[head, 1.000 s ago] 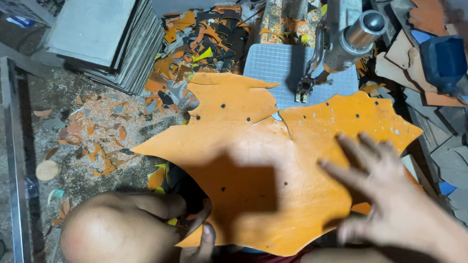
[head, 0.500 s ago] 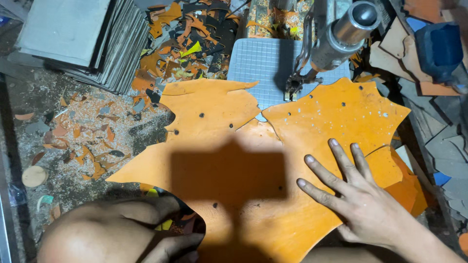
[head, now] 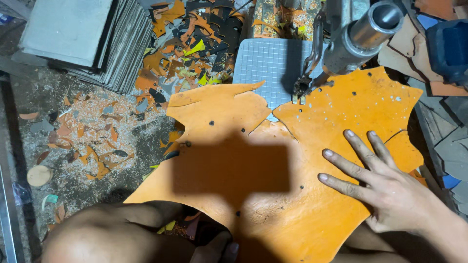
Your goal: The person uses a vertical cutting machine to cut shapes from orange leather sheets. They guide the material under the blade, rotate and reposition the sheets, and remove cut pieces while continuing to process additional sheets.
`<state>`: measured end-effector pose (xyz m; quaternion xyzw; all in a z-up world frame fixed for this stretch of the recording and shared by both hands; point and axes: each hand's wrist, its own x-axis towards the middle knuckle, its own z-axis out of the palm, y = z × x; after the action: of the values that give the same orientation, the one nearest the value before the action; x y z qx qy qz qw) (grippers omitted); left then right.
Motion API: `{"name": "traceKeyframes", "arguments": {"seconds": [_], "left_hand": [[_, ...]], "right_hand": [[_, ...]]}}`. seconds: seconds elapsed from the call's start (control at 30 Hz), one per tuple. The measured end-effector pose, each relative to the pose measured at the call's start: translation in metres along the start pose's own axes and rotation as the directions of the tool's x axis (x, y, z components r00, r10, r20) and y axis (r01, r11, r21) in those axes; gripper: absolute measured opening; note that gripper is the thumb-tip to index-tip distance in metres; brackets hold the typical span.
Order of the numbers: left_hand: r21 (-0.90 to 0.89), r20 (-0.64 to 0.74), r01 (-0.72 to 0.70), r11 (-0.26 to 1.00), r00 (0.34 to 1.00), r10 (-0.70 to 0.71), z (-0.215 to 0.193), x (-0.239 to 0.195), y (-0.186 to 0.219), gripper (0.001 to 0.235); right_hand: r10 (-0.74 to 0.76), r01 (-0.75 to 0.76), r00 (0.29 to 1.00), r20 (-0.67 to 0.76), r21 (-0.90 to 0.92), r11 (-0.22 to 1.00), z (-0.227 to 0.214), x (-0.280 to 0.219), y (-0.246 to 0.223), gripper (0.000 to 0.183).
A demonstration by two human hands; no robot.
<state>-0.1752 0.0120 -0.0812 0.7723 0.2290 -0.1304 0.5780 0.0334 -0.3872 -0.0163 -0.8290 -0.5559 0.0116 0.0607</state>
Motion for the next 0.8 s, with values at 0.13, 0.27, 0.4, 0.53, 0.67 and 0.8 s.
{"name": "traceKeyframes", "arguments": {"seconds": [0.13,0.27,0.4,0.53,0.67,0.8], "left_hand": [[-0.098,0.013,-0.106,0.99,0.994,0.108,0.049,-0.007,-0.003,0.032],[-0.123,-0.001,-0.167,0.978,0.986,0.168,0.069,0.0,-0.006,0.031],[-0.128,0.0,-0.202,0.971,0.979,0.204,0.07,0.012,-0.005,0.029],[-0.114,-0.006,-0.248,0.962,0.969,0.249,0.063,0.025,0.0,0.028],[-0.124,-0.019,-0.293,0.948,0.956,0.293,0.063,0.032,0.003,0.027],[-0.134,-0.033,-0.33,0.934,0.944,0.329,0.072,0.032,0.002,0.026]], "right_hand": [[-0.016,0.016,1.0,0.006,-0.024,1.0,0.002,0.005,0.006,0.115],[0.025,-0.024,0.999,-0.032,0.005,1.0,0.001,0.01,-0.002,0.113],[0.044,-0.043,0.997,-0.06,0.026,0.999,-0.003,0.019,-0.008,0.11],[0.079,-0.079,0.997,-0.009,0.064,0.995,-0.01,0.027,-0.009,0.111],[0.065,-0.066,0.998,0.013,0.067,0.996,-0.013,0.031,-0.005,0.113],[0.066,-0.067,0.998,0.007,0.07,0.995,-0.011,0.029,-0.001,0.113]]}}
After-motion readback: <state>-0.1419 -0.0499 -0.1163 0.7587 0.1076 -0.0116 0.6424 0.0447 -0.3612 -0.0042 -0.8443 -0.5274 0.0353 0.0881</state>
